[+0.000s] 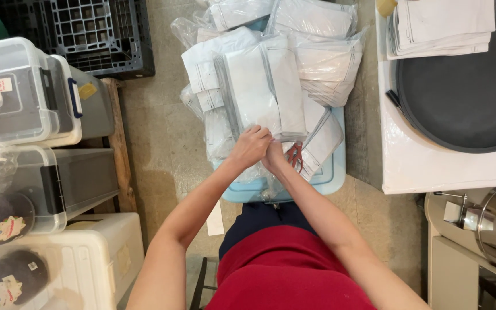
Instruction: Sorting and stacking white paper bags into a storage bin
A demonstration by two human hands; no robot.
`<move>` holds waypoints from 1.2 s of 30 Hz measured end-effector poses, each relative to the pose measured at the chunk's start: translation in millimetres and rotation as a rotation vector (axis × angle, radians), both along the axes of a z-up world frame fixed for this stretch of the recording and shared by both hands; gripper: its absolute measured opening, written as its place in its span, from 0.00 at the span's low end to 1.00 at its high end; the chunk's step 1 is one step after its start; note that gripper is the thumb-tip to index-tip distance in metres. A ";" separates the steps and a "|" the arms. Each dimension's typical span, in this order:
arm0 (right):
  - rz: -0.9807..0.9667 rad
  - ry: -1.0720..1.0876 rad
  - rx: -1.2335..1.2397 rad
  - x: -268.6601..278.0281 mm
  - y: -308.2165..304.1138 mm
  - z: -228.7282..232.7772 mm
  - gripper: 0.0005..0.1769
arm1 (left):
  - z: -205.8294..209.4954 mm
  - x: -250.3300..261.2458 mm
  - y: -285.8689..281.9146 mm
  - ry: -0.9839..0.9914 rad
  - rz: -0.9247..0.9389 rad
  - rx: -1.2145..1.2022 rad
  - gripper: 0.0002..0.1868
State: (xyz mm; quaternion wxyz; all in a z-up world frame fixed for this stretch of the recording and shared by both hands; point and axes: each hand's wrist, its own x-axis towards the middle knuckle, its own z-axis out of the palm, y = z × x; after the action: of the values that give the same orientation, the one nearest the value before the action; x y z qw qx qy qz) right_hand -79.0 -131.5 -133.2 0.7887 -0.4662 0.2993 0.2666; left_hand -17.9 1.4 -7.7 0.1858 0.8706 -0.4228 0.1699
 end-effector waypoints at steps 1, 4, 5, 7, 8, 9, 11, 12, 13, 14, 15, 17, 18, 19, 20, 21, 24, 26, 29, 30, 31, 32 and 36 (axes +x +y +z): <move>0.051 -0.021 -0.022 6.1 -0.1 -0.9 0.16 | 3.2 0.0 2.1 0.015 0.045 0.014 0.07; 0.426 -0.165 -0.249 22.5 -46.3 139.4 0.17 | 11.4 -9.7 7.3 0.058 0.115 0.047 0.07; 0.757 -0.292 -0.456 32.8 -77.8 204.3 0.18 | 14.0 -11.7 8.9 0.083 0.148 0.065 0.07; 0.637 -0.406 -0.880 63.0 -162.1 159.7 0.13 | 9.4 -16.7 11.4 0.101 0.175 0.083 0.08; 0.498 -0.514 -1.294 77.4 -206.7 137.8 0.10 | 6.3 -20.0 10.4 0.126 0.207 0.100 0.08; 0.495 -0.513 -1.300 92.4 -233.8 168.5 0.10 | 6.9 -21.0 7.7 0.124 0.204 0.096 0.08; 0.242 -0.621 -1.885 123.5 -284.6 230.0 0.28 | 8.9 -25.1 4.9 0.166 0.293 0.077 0.07; 0.247 -0.626 -1.884 136.2 -300.6 238.2 0.28 | 12.9 -25.9 2.8 0.167 0.299 0.076 0.07; 0.351 -0.501 -1.958 148.9 -316.4 246.4 0.42 | 16.9 -26.7 0.7 0.192 0.310 0.081 0.06; 0.455 -0.376 -2.025 163.3 -331.7 254.9 0.56 | 21.2 -26.9 -1.1 0.215 0.323 0.085 0.07; 0.459 -0.384 -2.025 168.7 -334.5 258.9 0.56 | 22.5 -29.0 -1.7 0.214 0.330 0.084 0.07; 0.740 -0.046 -1.948 182.8 -342.7 268.1 0.70 | 23.8 -30.0 -6.2 0.262 0.367 0.024 0.06; 0.746 -0.055 -1.949 184.0 -349.8 259.1 0.70 | 27.3 -31.8 -7.8 0.262 0.376 0.023 0.06; 0.798 -0.131 -2.010 185.3 -357.0 249.9 0.71 | 30.7 -33.5 -9.5 0.278 0.392 0.013 0.06; 0.850 -0.211 -2.069 188.0 -363.7 240.4 0.73 | 34.0 -34.1 -10.7 0.292 0.409 0.005 0.06; 0.853 -0.223 -2.070 192.9 -367.6 235.0 0.73 | 34.6 -33.5 -12.0 0.290 0.418 0.003 0.06; 0.859 -0.234 -2.102 202.9 -381.4 215.6 0.68 | 35.3 -37.0 -14.8 0.314 0.456 -0.011 0.05; 0.851 -0.306 -2.128 209.3 -394.9 200.2 0.62 | 35.2 -39.3 -16.0 0.338 0.479 -0.007 0.05; 0.751 -0.598 -2.205 215.5 -425.0 166.4 0.40 | 38.0 -43.3 -17.3 0.338 0.511 -0.011 0.05; 0.756 -0.606 -2.203 217.1 -431.7 158.7 0.40 | 37.6 -45.5 -18.2 0.339 0.519 -0.012 0.05; 0.736 -0.688 -2.276 218.5 -438.3 151.1 0.38 | 37.3 -47.9 -19.0 0.341 0.526 -0.008 0.06; 0.711 -0.773 -2.348 221.0 -445.1 144.4 0.36 | 37.1 -49.3 -19.9 0.341 0.533 -0.006 0.06; 0.593 -0.992 -2.619 223.8 -458.6 146.4 0.26 | 37.3 -52.5 -23.5 0.298 0.558 0.001 0.05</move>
State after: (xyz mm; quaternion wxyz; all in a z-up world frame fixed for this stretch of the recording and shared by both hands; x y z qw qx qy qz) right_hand 144.8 -590.1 13.2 -0.2646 -0.9323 -0.0833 -0.2322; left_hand -70.4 -22.1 29.6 0.1917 0.9683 -0.1357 0.0848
